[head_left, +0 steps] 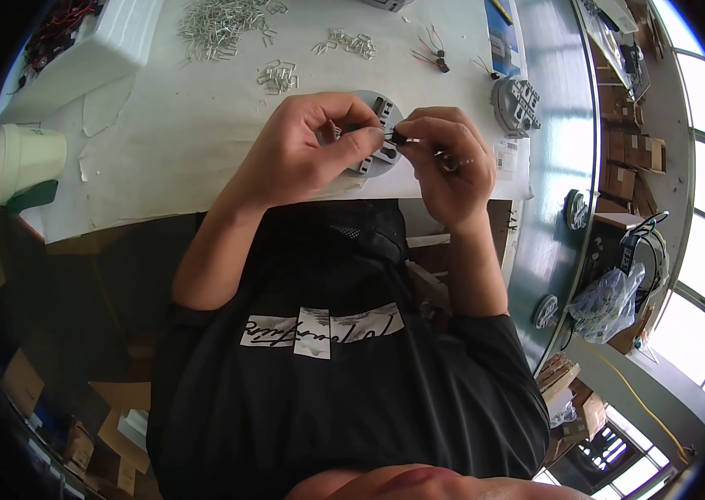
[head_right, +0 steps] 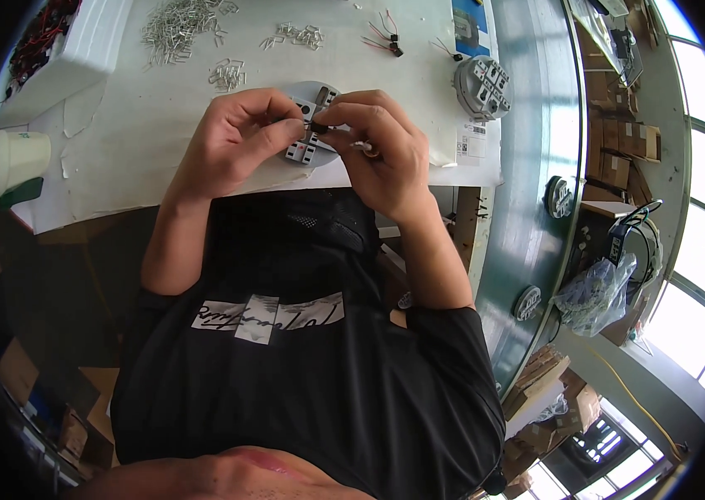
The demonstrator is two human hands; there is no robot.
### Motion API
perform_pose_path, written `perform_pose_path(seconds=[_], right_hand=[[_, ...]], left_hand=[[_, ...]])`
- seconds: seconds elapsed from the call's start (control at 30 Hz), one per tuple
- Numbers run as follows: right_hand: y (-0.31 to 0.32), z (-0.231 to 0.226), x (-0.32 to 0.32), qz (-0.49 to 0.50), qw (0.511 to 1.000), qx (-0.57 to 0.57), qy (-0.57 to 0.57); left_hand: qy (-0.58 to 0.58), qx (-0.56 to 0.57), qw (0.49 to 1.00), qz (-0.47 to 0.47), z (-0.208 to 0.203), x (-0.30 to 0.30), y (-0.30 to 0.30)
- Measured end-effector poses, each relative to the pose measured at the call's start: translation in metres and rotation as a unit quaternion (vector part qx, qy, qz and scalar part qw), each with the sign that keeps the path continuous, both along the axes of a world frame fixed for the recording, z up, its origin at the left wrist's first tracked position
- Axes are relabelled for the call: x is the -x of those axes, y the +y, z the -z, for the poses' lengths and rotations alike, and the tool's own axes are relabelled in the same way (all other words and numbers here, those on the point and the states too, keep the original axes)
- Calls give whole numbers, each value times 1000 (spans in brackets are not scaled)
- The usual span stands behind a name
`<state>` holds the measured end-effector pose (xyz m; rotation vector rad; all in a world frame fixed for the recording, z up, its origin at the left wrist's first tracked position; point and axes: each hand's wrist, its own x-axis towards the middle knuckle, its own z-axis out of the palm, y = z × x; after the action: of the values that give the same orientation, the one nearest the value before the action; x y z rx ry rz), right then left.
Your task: Manually assemble small mechanical pins into a circular jig using a precision hand tool.
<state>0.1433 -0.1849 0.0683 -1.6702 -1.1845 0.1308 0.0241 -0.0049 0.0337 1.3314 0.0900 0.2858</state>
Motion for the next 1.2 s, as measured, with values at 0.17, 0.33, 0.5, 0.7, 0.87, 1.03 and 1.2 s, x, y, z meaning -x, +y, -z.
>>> perform_pose_path(seconds=[0.17,0.33,0.5,0.7,0.87,1.03,1.2], right_hand=[[-5,15,9,27,999,-48,2],[-11,25,10,2,995,-46,88],[-10,29,14,-1,984,-76,160],[-9,29,19,29,975,-91,201],[-12,23,12,6,989,-47,141],[-16,20,12,4,980,-39,194],[-25,26,8,69,992,11,101]], left_hand=[[20,-59,998,23,-8,4,6],[-123,-388,906,-120,-28,2,1],[-154,-411,889,-128,-20,-1,-2],[-178,-451,859,-162,-13,-4,-4],[-171,-414,886,-121,-13,-4,-4],[-145,-299,939,-89,-11,-5,-9],[-26,-241,969,-41,-14,-2,-6]])
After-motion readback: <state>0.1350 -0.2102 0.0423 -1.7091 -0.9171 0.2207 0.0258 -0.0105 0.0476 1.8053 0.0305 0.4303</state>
